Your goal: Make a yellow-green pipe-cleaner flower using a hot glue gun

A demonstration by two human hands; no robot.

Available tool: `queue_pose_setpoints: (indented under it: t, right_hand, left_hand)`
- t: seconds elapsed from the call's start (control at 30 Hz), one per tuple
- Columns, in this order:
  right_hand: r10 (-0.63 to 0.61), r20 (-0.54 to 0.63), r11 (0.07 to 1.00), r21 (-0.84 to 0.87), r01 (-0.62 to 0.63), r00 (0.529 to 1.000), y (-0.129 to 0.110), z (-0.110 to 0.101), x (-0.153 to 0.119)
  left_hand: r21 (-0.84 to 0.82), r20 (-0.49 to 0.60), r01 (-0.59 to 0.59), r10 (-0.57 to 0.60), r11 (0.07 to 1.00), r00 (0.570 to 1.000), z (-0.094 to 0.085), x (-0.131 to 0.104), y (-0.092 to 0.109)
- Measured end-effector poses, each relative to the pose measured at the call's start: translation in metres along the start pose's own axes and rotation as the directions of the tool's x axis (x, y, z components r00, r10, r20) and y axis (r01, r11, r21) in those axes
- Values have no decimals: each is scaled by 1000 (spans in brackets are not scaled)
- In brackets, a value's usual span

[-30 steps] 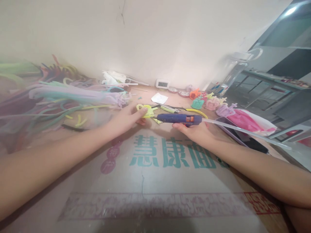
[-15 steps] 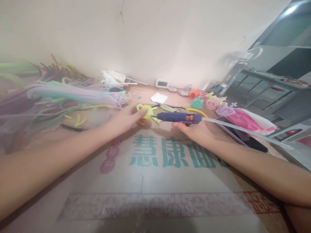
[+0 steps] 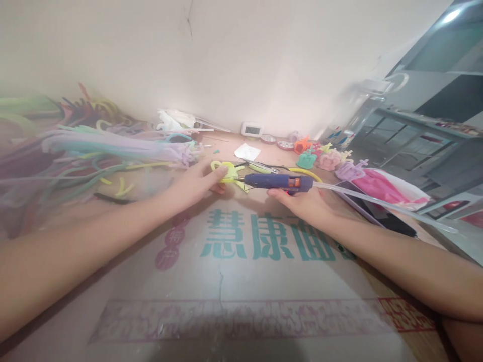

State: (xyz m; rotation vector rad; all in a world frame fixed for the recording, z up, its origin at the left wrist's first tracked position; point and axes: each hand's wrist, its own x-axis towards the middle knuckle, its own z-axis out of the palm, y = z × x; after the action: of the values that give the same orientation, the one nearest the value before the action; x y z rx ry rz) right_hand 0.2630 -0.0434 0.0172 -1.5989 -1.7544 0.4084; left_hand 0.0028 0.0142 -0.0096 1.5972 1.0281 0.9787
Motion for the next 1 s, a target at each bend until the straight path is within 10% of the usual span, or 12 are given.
queue_pose_setpoints:
  t: [0.7,1.0]
  right_hand:
    - [-71,-42,984,158,77,997,-12,-27,24]
    - [-84,5,996,-21,84,996,-18,-21,106]
  left_hand:
    - [-33,-15,10,-11,999,1000,2,3,-3]
    - [-15,29,-13,13,1000,1000,5,-1,4]
